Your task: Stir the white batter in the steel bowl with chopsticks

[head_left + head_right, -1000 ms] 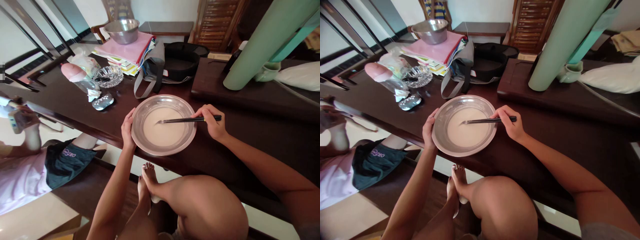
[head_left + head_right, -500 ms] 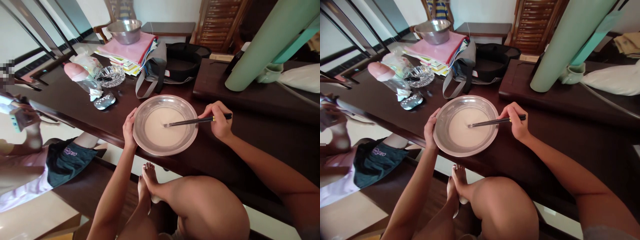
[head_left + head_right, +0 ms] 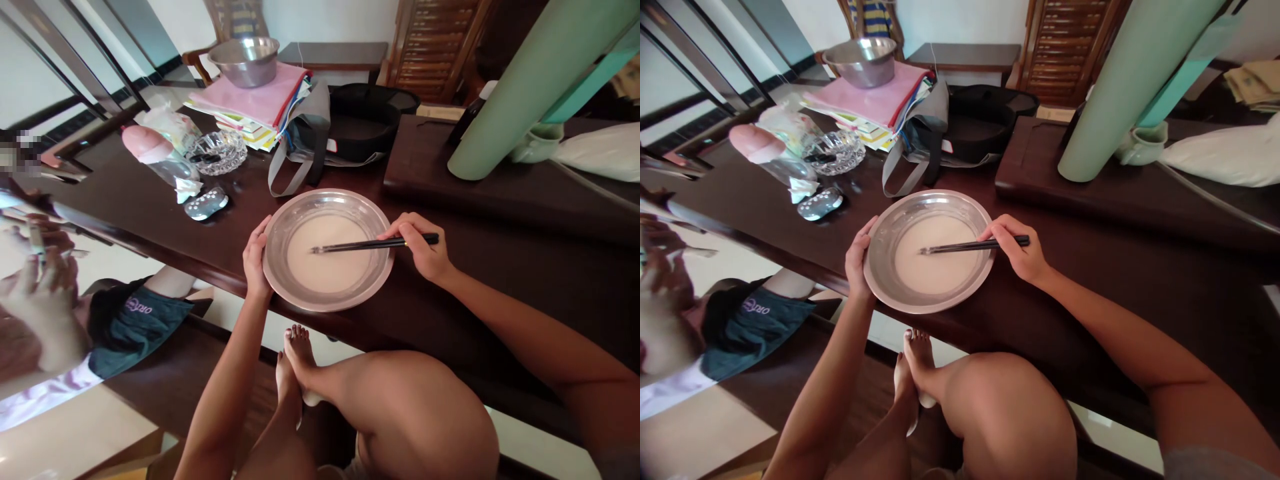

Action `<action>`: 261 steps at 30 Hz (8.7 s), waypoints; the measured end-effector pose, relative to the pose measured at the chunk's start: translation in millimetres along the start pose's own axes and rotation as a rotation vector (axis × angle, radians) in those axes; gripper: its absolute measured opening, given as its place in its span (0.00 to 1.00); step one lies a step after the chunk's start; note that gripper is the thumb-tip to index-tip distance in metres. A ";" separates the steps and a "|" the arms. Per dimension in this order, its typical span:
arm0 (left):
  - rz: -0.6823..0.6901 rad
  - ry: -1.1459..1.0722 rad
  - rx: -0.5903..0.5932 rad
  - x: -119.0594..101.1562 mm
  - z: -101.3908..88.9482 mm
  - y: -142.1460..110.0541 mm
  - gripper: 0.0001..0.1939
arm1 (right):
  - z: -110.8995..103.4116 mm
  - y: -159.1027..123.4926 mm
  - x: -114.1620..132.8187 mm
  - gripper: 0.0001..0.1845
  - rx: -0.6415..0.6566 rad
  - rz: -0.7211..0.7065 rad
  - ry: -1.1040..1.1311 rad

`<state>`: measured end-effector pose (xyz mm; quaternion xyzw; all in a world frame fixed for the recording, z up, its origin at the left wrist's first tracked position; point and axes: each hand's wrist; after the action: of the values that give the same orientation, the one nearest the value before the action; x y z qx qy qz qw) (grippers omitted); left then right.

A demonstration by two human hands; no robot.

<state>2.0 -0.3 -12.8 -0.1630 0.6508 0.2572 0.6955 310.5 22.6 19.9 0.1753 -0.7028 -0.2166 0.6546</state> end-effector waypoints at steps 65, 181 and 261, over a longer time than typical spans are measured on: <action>0.007 0.023 0.003 -8.1 1.3 -2.6 0.24 | 0.6 2.9 0.2 0.19 -0.252 0.064 0.058; -0.004 0.005 -0.027 -13.7 2.4 -7.8 0.23 | 0.9 -3.2 4.3 0.15 -0.101 0.124 -0.016; 0.008 0.012 -0.012 -7.7 -0.3 -3.2 0.24 | 1.0 -3.1 2.7 0.17 -0.069 0.095 -0.023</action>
<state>3.4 -4.3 -5.6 -0.1661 0.6542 0.2628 0.6894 309.2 18.7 20.5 0.1168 -0.7098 -0.2113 0.6617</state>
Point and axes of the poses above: each hand's wrist, its own y-axis towards the middle knuckle, its own z-axis out of the palm, x = y × z, and after that the axes turned 12 degrees about -x, right-handed
